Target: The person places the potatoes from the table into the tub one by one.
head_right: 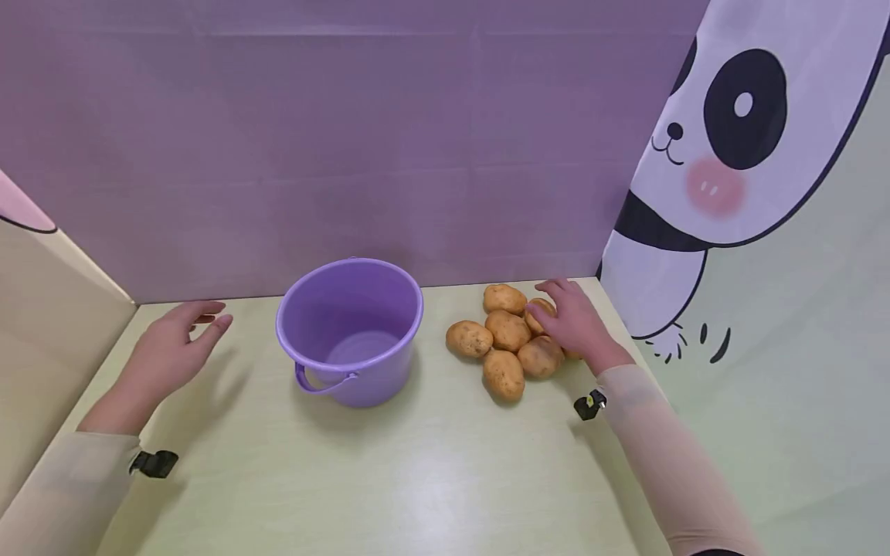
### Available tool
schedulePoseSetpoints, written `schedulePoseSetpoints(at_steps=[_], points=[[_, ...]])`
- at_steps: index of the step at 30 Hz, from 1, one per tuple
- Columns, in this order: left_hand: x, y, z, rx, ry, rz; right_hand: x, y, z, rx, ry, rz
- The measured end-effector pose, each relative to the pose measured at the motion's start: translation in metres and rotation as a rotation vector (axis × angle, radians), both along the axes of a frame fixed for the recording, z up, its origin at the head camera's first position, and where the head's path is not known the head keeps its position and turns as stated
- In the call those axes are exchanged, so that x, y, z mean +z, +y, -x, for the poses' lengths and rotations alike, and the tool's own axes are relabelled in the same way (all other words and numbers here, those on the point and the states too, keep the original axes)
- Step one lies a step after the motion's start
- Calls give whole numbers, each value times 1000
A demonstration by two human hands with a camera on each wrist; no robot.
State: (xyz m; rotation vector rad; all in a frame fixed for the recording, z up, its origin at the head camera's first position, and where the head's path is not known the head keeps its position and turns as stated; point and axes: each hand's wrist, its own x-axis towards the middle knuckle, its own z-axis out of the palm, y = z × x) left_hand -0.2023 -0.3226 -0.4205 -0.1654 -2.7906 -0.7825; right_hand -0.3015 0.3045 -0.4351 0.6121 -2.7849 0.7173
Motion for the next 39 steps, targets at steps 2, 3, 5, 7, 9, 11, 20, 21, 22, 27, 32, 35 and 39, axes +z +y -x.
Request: schedulePoseSetpoints(at_steps=[2, 3, 5, 7, 9, 11, 20, 21, 22, 27, 32, 35, 39], points=[[2, 3, -2, -16, 10, -45, 0, -1, -2, 3, -6, 19], [4, 5, -3, -23, 10, -65, 0, -1, -2, 5, -11, 27], [7, 9, -5, -36, 11, -101, -1, 0, -2, 3, -18, 34], [11, 13, -6, -44, 9, -114, -3, 1, -1, 0, -28, 28], [15, 16, -6, -47, 3, -116, -5, 1, 0, 2, -33, 22], [18, 19, -7, -48, 4, -110, -6, 1, -1, 7, -34, 16], [34, 32, -5, -129, -31, -74, -5, -1, -5, 22, -9, 20], [35, 33, -5, -142, -37, -73, -5, -2, -5, 21, -9, 20], [37, 35, -5, -154, -42, -74, -4, -2, -6, 20, -9, 21], [44, 41, -4, -207, -57, -83, -5, -4, -5, 19, -14, 26], [49, 46, 0, -270, -87, -96, -4, -5, -4, 32, -9, 43], [51, 50, 2, -317, -112, -99, -3, -5, -5, 37, -11, 46], [52, 57, 5, -361, -145, -77, -4, -3, -5, 29, -19, 37]])
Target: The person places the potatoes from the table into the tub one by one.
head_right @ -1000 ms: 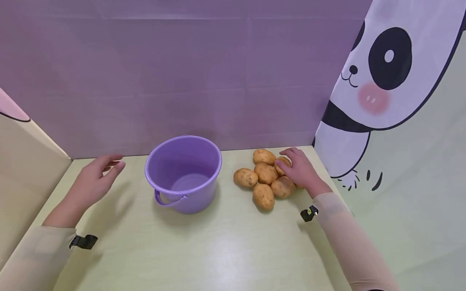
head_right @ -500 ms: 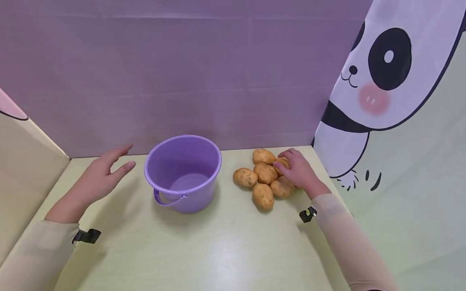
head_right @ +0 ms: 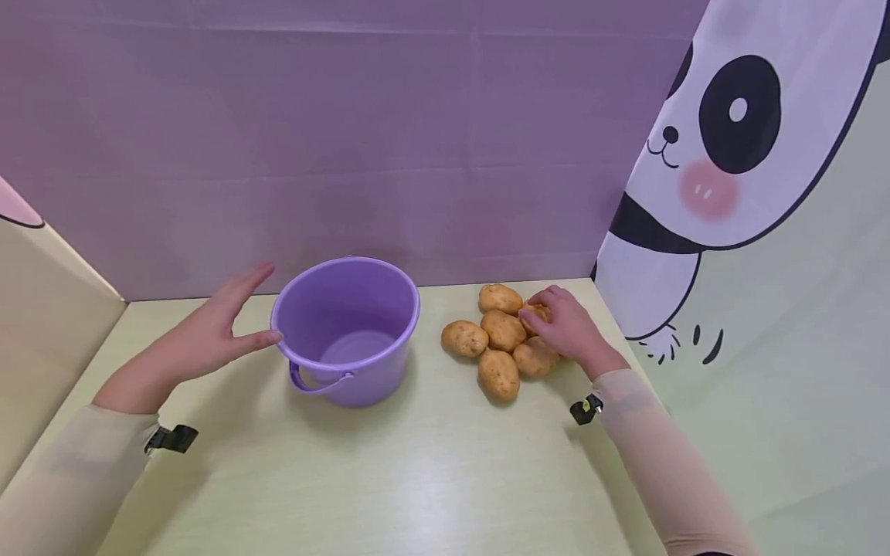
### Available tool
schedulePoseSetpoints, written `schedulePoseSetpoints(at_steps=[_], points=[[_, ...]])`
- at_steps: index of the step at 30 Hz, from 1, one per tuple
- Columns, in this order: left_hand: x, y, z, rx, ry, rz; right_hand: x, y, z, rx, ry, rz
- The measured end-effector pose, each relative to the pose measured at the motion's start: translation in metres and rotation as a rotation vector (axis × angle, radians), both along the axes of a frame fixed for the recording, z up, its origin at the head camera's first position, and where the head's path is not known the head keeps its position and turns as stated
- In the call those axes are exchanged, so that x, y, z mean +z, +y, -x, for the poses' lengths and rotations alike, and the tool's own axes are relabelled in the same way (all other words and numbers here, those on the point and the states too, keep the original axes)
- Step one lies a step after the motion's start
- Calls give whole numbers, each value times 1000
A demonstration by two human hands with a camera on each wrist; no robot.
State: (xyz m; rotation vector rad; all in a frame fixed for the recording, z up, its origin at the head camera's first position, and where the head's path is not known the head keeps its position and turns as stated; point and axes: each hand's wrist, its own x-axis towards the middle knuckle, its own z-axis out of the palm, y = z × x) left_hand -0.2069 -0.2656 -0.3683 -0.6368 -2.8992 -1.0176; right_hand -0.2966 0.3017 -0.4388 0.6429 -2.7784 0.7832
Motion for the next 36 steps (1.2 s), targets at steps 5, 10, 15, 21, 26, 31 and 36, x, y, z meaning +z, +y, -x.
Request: schedulePoseSetpoints(at_steps=[5, 10, 15, 21, 26, 31, 36], points=[[1, 8, 2, -26, -40, 26, -1, 2, 1, -4, -12, -8], [0, 15, 4, -52, -48, 32, -2, 4, 2, -6, -17, -24], [1, 19, 5, -59, -57, 41, -6, 5, 2, -13, -27, -17], [-1, 24, 9, -71, -67, 30, -8, 6, 1, -15, -42, -5], [-7, 27, 13, -80, -63, 18, -5, 6, -1, -15, -36, -5], [-12, 28, 14, -86, -50, 9, -2, 6, 0, -10, -37, -5], [-13, 30, 14, -98, -36, 3, 1, 6, -1, -15, -40, -3]])
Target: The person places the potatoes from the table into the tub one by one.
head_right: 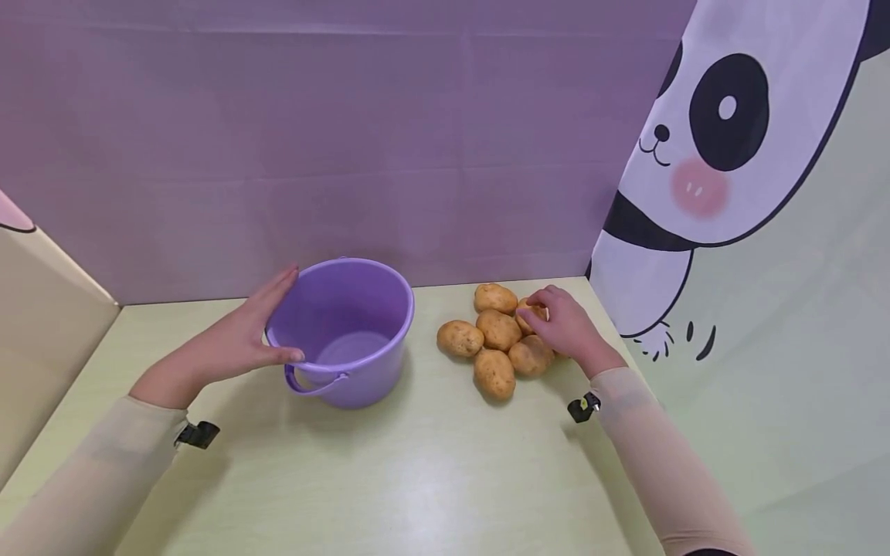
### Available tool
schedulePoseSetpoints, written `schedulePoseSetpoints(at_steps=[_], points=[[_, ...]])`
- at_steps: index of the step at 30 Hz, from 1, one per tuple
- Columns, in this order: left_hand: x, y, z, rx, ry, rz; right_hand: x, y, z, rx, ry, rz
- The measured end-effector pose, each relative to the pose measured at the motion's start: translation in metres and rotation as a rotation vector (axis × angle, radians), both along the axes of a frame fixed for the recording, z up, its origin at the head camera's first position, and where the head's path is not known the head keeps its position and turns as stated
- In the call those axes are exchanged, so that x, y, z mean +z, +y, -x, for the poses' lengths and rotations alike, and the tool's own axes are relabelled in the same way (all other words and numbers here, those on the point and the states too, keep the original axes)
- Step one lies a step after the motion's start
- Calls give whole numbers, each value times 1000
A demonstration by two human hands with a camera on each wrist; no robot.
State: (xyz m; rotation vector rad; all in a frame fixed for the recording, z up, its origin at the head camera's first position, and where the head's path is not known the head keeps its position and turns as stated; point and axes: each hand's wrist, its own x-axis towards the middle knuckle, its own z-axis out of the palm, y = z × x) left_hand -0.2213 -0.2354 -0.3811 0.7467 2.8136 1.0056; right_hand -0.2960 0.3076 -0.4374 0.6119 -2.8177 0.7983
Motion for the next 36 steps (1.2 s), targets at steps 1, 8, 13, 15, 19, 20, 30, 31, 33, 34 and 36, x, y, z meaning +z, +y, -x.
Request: schedulePoseSetpoints(at_steps=[1, 8, 13, 15, 19, 20, 30, 31, 33, 34, 36], points=[[0, 0, 0, -2, 4, -1, 1, 0, 0, 1, 2, 3], [-1, 3, 0, -5, 58, 36, -2, 1, -1, -2, 4, 6], [-4, 4, 1, 3, 76, 50, -3, 1, -1, -1, 0, 7], [-5, 4, 1, 5, 73, 46, -2, 0, -1, 1, 1, 16], [-8, 4, 2, 11, 75, 34, -2, -1, -2, 4, 10, 34], [-8, 4, 2, 14, 78, 30, -2, -1, -1, 4, 12, 36], [-9, 4, -3, 39, 78, 23, 1, 4, -9, -6, -3, 76], [-9, 4, -4, 41, 79, 24, 1, 6, -9, -9, -6, 78], [-9, 4, -5, 43, 81, 24, 1, 10, -11, -14, -16, 88], [-10, 5, -5, 43, 82, 23, 0, 13, -11, -19, -21, 90], [-10, 5, -5, 43, 83, 23, -1, 18, -13, -29, -32, 97]])
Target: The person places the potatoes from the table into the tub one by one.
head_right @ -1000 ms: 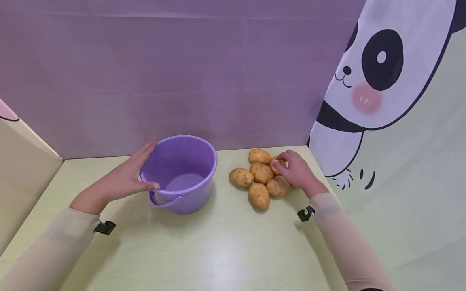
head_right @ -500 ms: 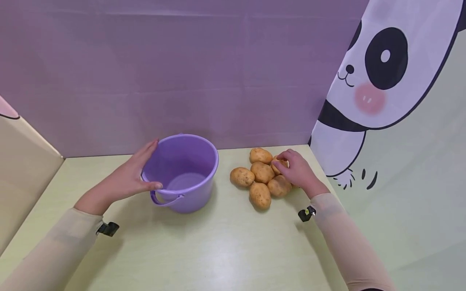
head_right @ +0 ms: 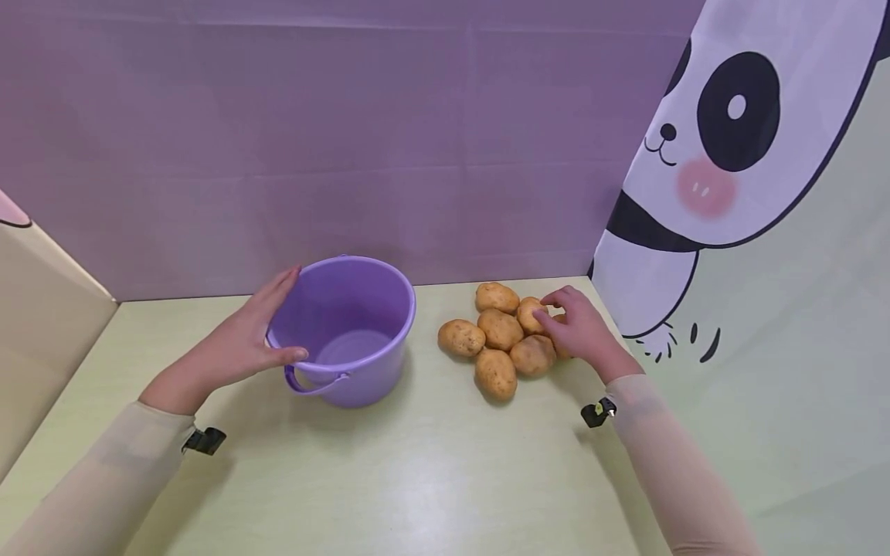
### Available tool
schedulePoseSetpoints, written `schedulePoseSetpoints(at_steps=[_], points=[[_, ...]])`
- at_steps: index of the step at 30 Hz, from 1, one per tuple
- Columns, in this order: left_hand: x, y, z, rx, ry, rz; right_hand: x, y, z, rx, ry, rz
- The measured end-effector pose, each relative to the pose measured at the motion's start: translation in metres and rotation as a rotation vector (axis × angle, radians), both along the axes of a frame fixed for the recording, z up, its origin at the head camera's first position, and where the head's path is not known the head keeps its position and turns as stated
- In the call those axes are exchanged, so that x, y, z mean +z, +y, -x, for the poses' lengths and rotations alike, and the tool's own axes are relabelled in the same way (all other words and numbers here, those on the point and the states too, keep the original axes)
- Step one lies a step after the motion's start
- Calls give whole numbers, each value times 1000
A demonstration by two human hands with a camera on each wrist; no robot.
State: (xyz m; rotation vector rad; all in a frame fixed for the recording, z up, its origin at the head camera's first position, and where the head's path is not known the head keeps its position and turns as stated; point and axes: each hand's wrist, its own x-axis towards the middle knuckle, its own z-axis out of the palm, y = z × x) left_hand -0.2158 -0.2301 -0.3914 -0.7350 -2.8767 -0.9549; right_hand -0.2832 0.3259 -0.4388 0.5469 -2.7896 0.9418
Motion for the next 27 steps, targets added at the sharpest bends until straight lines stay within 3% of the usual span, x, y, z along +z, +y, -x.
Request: schedulePoseSetpoints(at_steps=[11, 18, 27], points=[[1, 4, -3, 5, -18, 4, -15, 25, -5, -60, -55, 1], [2, 4, -3, 3, -34, -7, -20, 33, -11, -101, -117, 58], [1, 1, -2, 0, -25, -3, -39, 39, -8, -139, -187, 130]])
